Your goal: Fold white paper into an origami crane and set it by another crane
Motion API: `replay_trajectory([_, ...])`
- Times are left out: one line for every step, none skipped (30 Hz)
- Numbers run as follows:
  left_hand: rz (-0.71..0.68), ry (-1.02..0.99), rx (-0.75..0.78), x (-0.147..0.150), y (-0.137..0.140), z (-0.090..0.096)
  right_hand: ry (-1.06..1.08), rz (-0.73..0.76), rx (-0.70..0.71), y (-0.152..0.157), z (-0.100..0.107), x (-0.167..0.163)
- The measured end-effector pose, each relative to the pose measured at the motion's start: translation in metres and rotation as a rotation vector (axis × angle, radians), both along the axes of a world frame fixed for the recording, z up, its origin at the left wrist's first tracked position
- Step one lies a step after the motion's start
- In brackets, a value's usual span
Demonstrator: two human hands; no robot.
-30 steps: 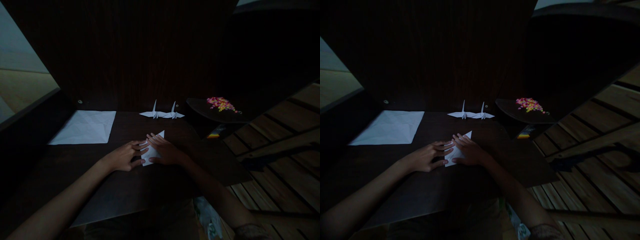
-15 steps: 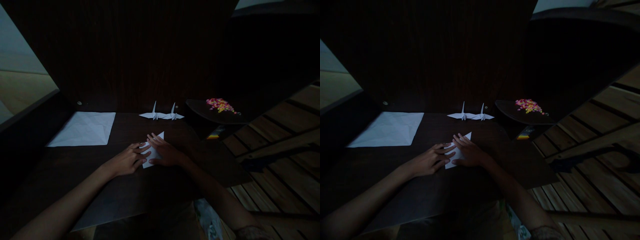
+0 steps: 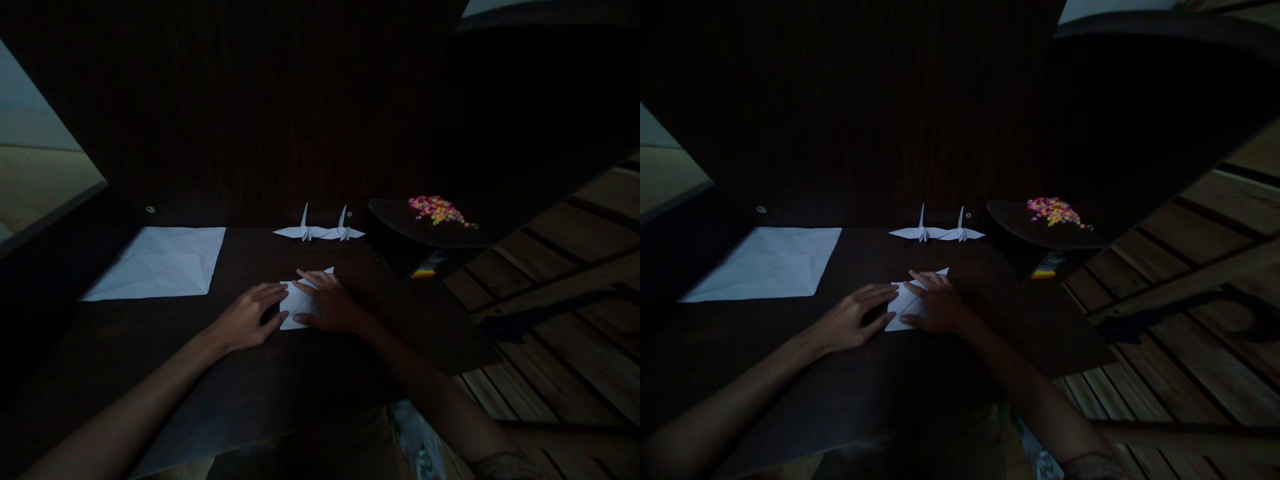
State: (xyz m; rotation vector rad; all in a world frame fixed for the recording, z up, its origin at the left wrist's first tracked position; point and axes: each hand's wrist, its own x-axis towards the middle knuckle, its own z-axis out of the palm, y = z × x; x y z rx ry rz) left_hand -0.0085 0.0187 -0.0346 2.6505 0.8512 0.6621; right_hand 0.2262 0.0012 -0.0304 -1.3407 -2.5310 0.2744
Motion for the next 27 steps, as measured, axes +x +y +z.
replay_trajectory([0.003, -0.008, 0.007, 0.0, 0.0, 0.001, -0.011, -0.027, 0.032, -0.001, 0.0, 0.0])
replay_trajectory([0.002, -0.013, 0.014, 0.0, -0.001, 0.002, -0.014, -0.049, 0.064, -0.002, 0.0, -0.001])
replay_trajectory([0.0, -0.011, 0.019, 0.001, -0.001, 0.003, -0.012, -0.063, 0.093, -0.003, 0.0, -0.002])
replay_trajectory([-0.001, -0.004, 0.022, 0.001, -0.002, 0.003, -0.005, -0.068, 0.12, -0.004, 0.0, -0.002])
replay_trajectory([0.0, 0.005, 0.024, 0.002, -0.003, 0.004, 0.006, -0.069, 0.143, -0.004, 0.0, -0.003])
replay_trajectory([0.003, 0.012, 0.024, 0.003, -0.004, 0.005, 0.019, -0.066, 0.162, -0.004, -0.001, -0.003])
replay_trajectory([0.009, 0.012, 0.027, 0.004, -0.004, 0.005, 0.032, -0.061, 0.176, -0.005, -0.002, -0.004])
replay_trajectory([0.015, 0.009, 0.031, 0.005, -0.005, 0.005, 0.046, -0.054, 0.188, -0.005, -0.003, -0.005])
replay_trajectory([0.022, 0.003, 0.039, 0.006, -0.005, 0.005, 0.058, -0.047, 0.196, -0.004, -0.004, -0.006])
replay_trajectory([0.027, -0.001, 0.046, 0.006, -0.006, 0.004, 0.07, -0.038, 0.203, -0.004, -0.005, -0.006])
replay_trajectory([0.033, -0.003, 0.052, 0.007, -0.006, 0.004, 0.081, -0.026, 0.208, -0.004, -0.007, -0.007])
replay_trajectory([0.038, -0.001, 0.057, 0.008, -0.006, 0.003, 0.095, -0.016, 0.214, -0.003, -0.008, -0.008])
replay_trajectory([0.045, -0.001, 0.061, 0.008, -0.007, 0.002, 0.112, -0.01, 0.221, -0.003, -0.009, -0.008])
replay_trajectory([0.051, -0.001, 0.064, 0.008, -0.007, 0.002, 0.131, -0.007, 0.231, -0.002, -0.01, -0.009])
replay_trajectory([0.057, -0.003, 0.066, 0.009, -0.007, 0.001, 0.149, -0.006, 0.242, -0.002, -0.011, -0.009])
replay_trajectory([0.064, -0.009, 0.07, 0.009, -0.007, 0.0, 0.164, -0.003, 0.254, -0.001, -0.011, -0.01])
replay_trajectory([0.07, -0.008, 0.07, 0.01, -0.008, -0.001, 0.174, 0.002, 0.266, -0.001, -0.012, -0.01])
replay_trajectory([0.077, -0.009, 0.073, 0.01, -0.008, -0.001, 0.179, 0.01, 0.278, -0.001, -0.013, -0.01])
replay_trajectory([0.085, -0.009, 0.076, 0.011, -0.008, -0.001, 0.182, 0.021, 0.289, 0.0, -0.014, -0.01])
replay_trajectory([0.093, -0.007, 0.078, 0.011, -0.008, -0.002, 0.183, 0.033, 0.299, 0.0, -0.014, -0.011])
replay_trajectory([0.101, -0.007, 0.081, 0.012, -0.008, -0.002, 0.184, 0.041, 0.307, 0.001, -0.015, -0.011])
replay_trajectory([0.106, -0.004, 0.08, 0.013, -0.008, -0.001, 0.182, 0.042, 0.312, 0.001, -0.016, -0.011])
replay_trajectory([0.112, -0.001, 0.076, 0.014, -0.008, -0.001, 0.177, 0.043, 0.315, 0.001, -0.017, -0.011])
replay_trajectory([0.116, 0.003, 0.069, 0.015, -0.008, -0.001, 0.167, 0.045, 0.315, 0.002, -0.018, -0.011])
replay_trajectory([0.121, 0.006, 0.062, 0.015, -0.008, 0.0, 0.154, 0.047, 0.316, 0.002, -0.019, -0.012])
replay_trajectory([0.13, 0.006, 0.055, 0.016, -0.008, 0.001, 0.136, 0.053, 0.318, 0.002, -0.019, -0.012])
replay_trajectory([0.139, 0.005, 0.048, 0.017, -0.007, 0.001, 0.117, 0.061, 0.324, 0.002, -0.02, -0.012])
